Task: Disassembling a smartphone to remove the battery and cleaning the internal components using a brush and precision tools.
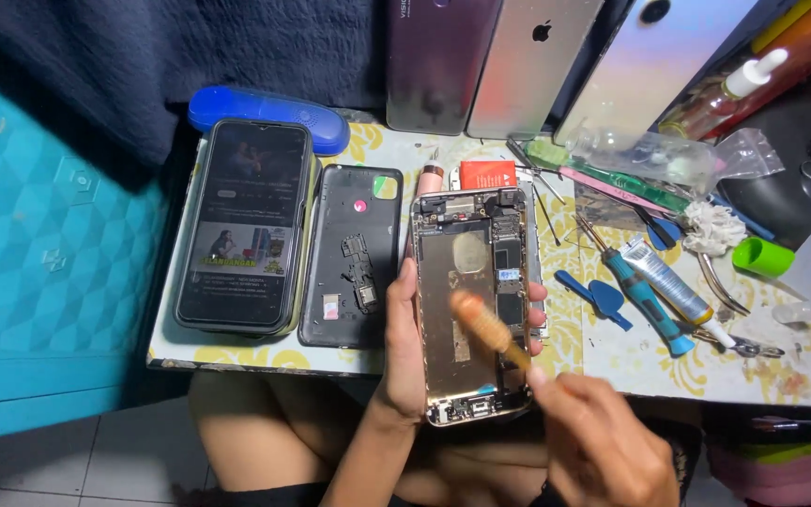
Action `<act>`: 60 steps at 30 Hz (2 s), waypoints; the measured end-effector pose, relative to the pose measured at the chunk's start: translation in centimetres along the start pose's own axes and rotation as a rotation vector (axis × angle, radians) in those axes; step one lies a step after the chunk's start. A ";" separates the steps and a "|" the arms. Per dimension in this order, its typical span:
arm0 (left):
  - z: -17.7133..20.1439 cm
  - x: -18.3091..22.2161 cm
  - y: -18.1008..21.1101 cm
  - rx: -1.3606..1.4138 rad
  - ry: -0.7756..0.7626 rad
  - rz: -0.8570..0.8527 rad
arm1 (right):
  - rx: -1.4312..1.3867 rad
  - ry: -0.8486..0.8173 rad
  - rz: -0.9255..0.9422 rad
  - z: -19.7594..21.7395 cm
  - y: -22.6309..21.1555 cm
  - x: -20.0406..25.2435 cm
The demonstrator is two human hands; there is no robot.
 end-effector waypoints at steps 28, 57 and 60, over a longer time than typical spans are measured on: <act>0.1 -0.3 0.8 -0.192 0.250 -0.042 | -0.329 -0.055 0.088 -0.1 -0.3 -1.1; 0.2 -0.7 1.6 -0.226 0.410 -0.104 | 0.369 -0.124 -0.436 4.3 18.4 -10.6; 0.1 -0.7 1.6 -0.210 0.405 -0.105 | 0.408 -0.146 -0.425 4.2 18.5 -10.8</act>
Point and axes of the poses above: each hand's wrist, its own x-axis away from the middle knuckle, its own z-axis out of the back of the hand, y = z × x, the point moved 9 cm from there along -x, towards the middle knuckle, and after that the axes turned 7 degrees about -x, right-handed, at the moved point
